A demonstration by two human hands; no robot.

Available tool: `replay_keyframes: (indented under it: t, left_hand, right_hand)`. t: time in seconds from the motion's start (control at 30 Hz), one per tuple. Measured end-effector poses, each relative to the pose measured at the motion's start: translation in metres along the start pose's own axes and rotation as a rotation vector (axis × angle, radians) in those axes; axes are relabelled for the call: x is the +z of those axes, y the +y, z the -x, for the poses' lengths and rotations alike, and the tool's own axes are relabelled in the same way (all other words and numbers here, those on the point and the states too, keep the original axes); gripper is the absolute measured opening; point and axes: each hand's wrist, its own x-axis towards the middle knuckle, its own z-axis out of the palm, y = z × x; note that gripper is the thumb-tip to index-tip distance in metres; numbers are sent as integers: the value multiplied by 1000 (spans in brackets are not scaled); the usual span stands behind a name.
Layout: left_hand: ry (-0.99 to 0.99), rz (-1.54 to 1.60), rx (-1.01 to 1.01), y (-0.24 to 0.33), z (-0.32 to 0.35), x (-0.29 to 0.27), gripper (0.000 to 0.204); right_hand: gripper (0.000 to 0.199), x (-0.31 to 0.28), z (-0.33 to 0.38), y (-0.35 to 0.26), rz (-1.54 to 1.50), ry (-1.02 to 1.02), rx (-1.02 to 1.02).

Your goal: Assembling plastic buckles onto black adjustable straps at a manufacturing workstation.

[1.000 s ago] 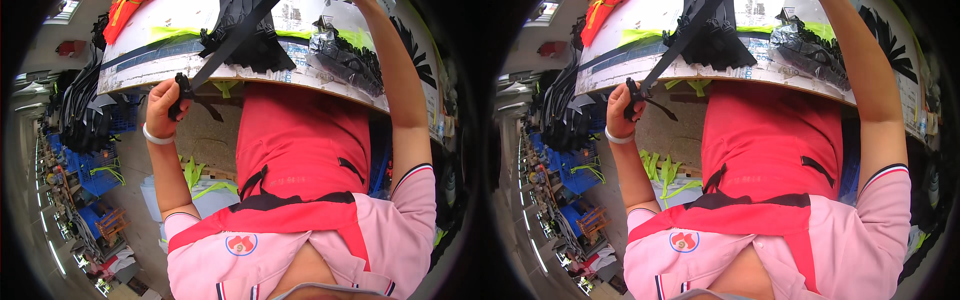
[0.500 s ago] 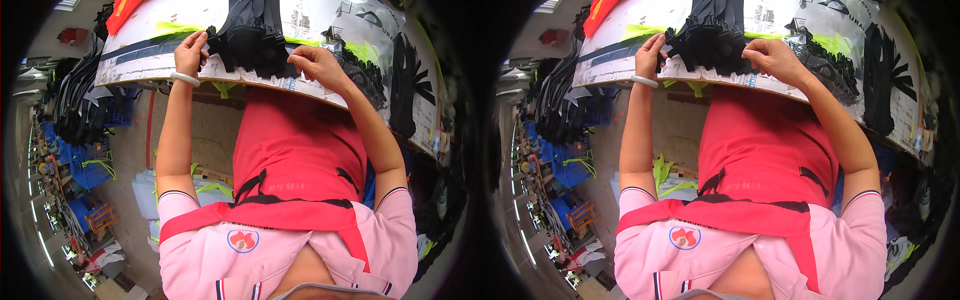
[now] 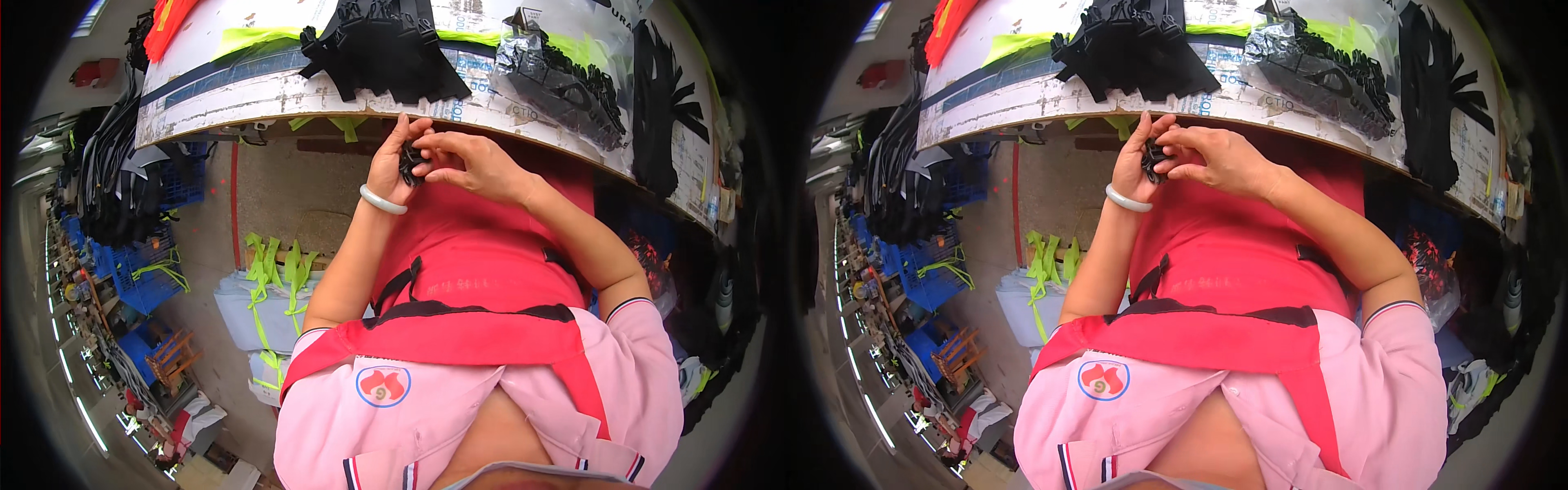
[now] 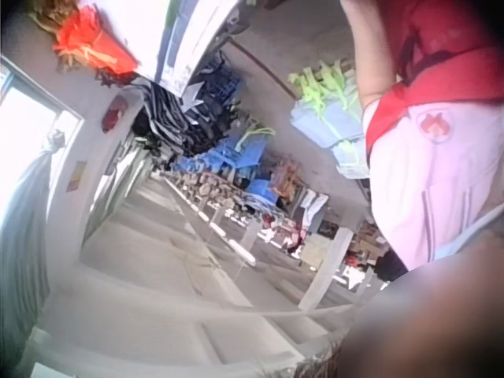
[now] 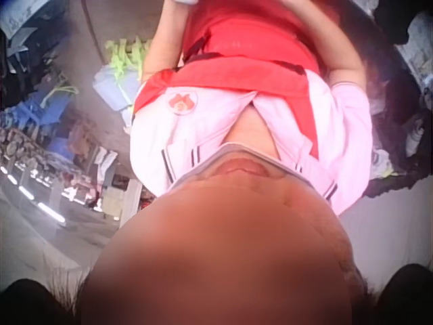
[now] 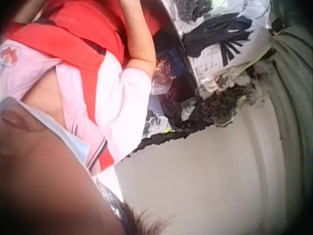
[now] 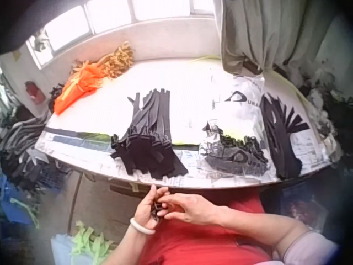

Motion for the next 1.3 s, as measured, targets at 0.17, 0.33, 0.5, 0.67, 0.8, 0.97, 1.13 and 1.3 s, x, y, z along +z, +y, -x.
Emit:
replay_keyframes:
  t: [0.17,0.33,0.5,0.67,0.8,0.97,1.13,1.3]
  left_hand:
    - [73,-123,-5,-18,-8,-2,36]
    - [115,-189,4,-28,-7,6,37]
    - [154,-501,55,-35,-4,16,38]
    - [85,-403,20,-45,-5,9,28]
    - [106,-312,26,-49,-12,4,28]
    - [61,-389,70,-55,-14,10,28]
    - [96,-1021,200,-63,-7,12,25]
    - [-23,-1049,-183,-71,-4,8,21]
  right_hand:
    - [32,2,23,6,1,66,115]
    - [26,1,32,8,-43,89,144]
    - [16,-1,39,28,150,232,-60]
    - [12,-4,43,19,-130,187,65]
    - [25,0,55,23,-464,238,501]
    - [24,-9,66,41,-986,122,682]
    - [16,-26,67,33,-592,157,548]
    - [18,-34,85,28,27,246,196]
